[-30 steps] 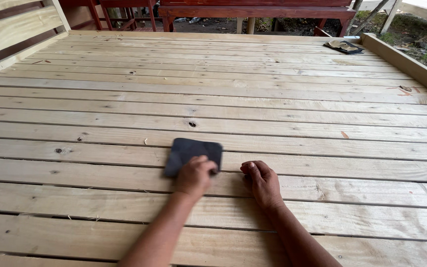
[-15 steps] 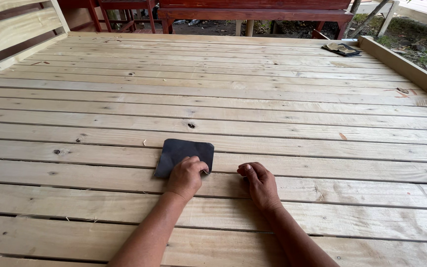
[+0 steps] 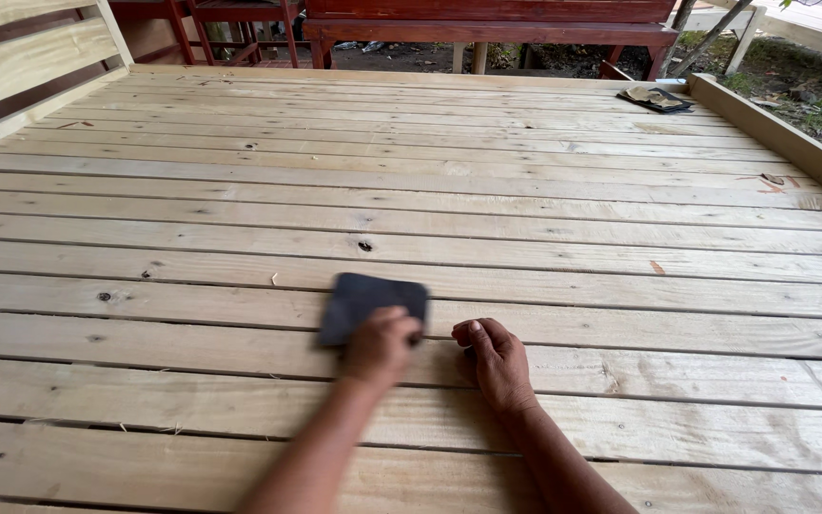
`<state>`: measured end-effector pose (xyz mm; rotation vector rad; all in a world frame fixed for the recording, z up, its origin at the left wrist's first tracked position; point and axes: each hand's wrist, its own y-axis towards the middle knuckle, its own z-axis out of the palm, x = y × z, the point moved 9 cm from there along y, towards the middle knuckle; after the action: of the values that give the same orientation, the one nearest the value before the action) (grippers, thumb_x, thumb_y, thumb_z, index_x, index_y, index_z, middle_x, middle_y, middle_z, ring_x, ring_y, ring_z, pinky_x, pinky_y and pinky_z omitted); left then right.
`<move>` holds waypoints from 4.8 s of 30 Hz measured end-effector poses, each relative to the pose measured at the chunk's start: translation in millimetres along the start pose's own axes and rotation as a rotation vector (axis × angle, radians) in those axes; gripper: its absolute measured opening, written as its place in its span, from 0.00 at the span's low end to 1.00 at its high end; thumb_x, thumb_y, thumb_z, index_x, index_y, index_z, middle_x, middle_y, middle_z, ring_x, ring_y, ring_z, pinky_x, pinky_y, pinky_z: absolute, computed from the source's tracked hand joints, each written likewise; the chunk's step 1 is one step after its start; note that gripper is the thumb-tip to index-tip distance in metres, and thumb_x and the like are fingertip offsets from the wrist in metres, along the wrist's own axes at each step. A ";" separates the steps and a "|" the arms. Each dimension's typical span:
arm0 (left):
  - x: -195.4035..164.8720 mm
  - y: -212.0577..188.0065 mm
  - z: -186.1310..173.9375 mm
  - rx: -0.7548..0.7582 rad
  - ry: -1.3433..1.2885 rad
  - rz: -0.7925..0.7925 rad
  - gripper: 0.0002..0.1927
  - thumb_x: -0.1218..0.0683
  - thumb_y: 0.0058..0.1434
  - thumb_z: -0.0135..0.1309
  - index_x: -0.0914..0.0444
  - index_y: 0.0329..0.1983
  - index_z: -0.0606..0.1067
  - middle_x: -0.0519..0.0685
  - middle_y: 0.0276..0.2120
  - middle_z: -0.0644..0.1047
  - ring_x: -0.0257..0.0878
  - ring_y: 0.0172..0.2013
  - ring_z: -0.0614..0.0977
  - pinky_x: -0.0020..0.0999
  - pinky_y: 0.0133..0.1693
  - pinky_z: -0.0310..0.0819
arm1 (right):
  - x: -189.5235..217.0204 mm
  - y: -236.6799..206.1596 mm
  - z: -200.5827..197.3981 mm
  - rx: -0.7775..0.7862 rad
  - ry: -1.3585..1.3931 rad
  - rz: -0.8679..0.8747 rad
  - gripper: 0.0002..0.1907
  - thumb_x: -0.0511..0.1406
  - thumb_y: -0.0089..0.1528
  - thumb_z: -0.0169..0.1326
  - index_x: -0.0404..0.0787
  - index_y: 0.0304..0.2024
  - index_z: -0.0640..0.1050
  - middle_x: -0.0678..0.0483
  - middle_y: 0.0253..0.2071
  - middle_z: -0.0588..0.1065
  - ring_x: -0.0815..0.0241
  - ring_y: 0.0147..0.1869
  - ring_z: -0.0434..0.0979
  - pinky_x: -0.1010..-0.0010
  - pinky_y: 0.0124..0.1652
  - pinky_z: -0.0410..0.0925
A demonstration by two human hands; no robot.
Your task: The person sands the surface of a slatted wooden platform by hand, rubbing a sheet of sandpaper back and forth across the planks. They work progressively across different sections of the deck, steadying the wood with their free hand while smoothing the boards.
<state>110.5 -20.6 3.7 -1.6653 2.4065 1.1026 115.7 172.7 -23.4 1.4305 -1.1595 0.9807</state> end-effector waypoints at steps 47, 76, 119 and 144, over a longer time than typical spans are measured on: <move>44.6 46.3 -14.8 -0.270 0.130 0.020 0.16 0.67 0.53 0.50 0.56 0.35 0.82 0.54 0.33 0.76 0.54 0.40 0.77 0.48 0.42 0.74 | 30.1 -11.4 -64.0 -0.020 -0.987 -0.050 0.21 0.44 0.65 0.49 0.50 0.60 0.74 0.57 0.66 0.67 0.54 0.73 0.60 0.55 0.69 0.52; -60.9 97.3 94.1 0.007 -0.033 0.157 0.10 0.63 0.57 0.52 0.57 0.27 0.81 0.54 0.36 0.76 0.52 0.44 0.80 0.41 0.47 0.76 | 31.3 -1.1 -40.5 0.073 -1.030 -0.151 0.25 0.43 0.68 0.39 0.51 0.67 0.68 0.44 0.73 0.59 0.45 0.78 0.52 0.48 0.71 0.45; 31.7 79.3 20.6 -0.046 -0.084 0.061 0.16 0.66 0.52 0.53 0.53 0.29 0.86 0.58 0.40 0.80 0.56 0.43 0.82 0.44 0.46 0.79 | 39.2 -2.0 -40.1 0.026 -1.014 -0.204 0.24 0.41 0.66 0.44 0.49 0.64 0.71 0.45 0.69 0.64 0.45 0.75 0.57 0.51 0.71 0.49; 166.5 41.1 -104.3 -0.081 0.052 -0.248 0.19 0.70 0.49 0.53 0.52 0.27 0.85 0.50 0.30 0.78 0.49 0.35 0.82 0.41 0.40 0.78 | 35.8 0.9 -37.6 0.035 -1.054 -0.122 0.24 0.43 0.68 0.41 0.52 0.66 0.71 0.45 0.72 0.61 0.46 0.77 0.53 0.51 0.72 0.46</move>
<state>42.6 -206.0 39.8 -1.9751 2.1321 1.1427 122.3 204.0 17.5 2.0926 -1.7438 0.0867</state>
